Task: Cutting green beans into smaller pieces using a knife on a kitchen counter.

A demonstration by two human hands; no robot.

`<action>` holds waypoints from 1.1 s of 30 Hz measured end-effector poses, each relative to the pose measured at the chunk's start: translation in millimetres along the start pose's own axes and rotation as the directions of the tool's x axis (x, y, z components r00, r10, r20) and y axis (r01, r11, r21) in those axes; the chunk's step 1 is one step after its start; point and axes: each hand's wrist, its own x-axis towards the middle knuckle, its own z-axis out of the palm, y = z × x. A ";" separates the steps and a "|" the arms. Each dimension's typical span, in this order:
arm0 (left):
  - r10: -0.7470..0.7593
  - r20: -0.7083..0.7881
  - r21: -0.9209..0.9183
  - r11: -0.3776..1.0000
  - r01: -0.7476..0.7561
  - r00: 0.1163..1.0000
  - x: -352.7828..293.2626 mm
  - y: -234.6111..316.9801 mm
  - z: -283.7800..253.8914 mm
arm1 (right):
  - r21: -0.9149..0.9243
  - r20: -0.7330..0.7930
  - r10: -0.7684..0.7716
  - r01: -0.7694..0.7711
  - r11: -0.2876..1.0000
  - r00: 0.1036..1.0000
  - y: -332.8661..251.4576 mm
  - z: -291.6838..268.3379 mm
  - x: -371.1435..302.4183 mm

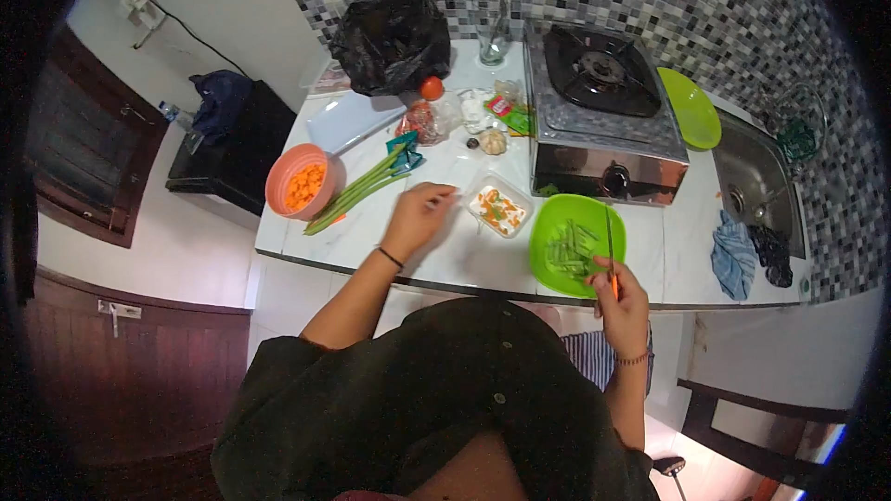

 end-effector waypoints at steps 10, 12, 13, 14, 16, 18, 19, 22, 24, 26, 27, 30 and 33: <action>0.131 -0.134 0.606 0.795 -0.023 0.982 -2.6 -86.7 -90.9 | 0.009 0.137 0.076 -0.078 0.997 0.988 -5.6 93.5 -18.5; 0.132 -0.079 0.626 0.778 -0.054 0.988 2.1 -89.8 -92.6 | -0.026 0.146 0.082 -0.079 0.997 0.986 -8.5 116.4 -22.8; 0.168 -0.057 0.607 0.788 -0.099 0.984 4.9 -91.7 -93.2 | 0.032 0.144 0.095 -0.100 0.994 0.985 -8.2 127.7 -25.6; 0.165 -0.048 0.597 0.796 -0.104 0.985 7.7 -93.7 -94.5 | 0.090 0.142 0.108 -0.121 0.989 0.984 -7.7 139.2 -28.1; 0.205 0.011 0.585 0.792 -0.172 0.979 13.2 -95.6 -97.0 | 0.055 0.115 0.101 -0.108 0.993 0.988 -6.0 162.3 -32.4; 0.197 0.034 0.561 0.807 -0.181 0.980 18.9 -86.8 -103.0 | 0.090 0.077 -0.015 0.008 0.996 0.997 -5.1 184.3 -37.1; 0.214 0.006 0.454 0.870 -0.193 0.977 20.3 -83.4 -109.3 | 0.084 0.079 0.008 -0.014 0.996 0.997 -9.8 194.3 -39.6; 0.317 -0.005 0.248 0.919 -0.306 0.948 24.0 -51.7 -138.0 | 0.055 0.039 0.045 -0.047 0.997 0.998 -15.9 216.6 -48.3; 0.197 0.083 0.013 0.980 -0.199 0.977 26.4 -20.6 -165.4 | 0.039 0.032 0.036 -0.037 0.999 0.999 -6.3 224.9 -51.3; 0.218 0.082 -0.162 0.966 -0.203 0.972 27.9 0.4 -192.3 | 0.004 0.015 0.057 -0.058 0.998 0.998 -10.4 234.1 -53.5; 0.231 0.066 -0.322 0.926 -0.198 0.971 27.2 6.6 -202.5 | 0.003 -0.006 0.063 -0.063 0.998 0.998 -14.3 239.6 -54.7; 0.112 0.158 -0.600 0.800 0.006 0.981 20.2 19.0 -228.0 | 0.108 -0.066 0.034 -0.027 0.994 0.997 -24.6 253.8 -52.9; -0.024 0.329 -0.549 0.808 0.212 0.944 1.3 -18.3 -208.2 | 0.118 0.092 0.032 -0.043 0.992 0.995 -20.3 259.3 -46.3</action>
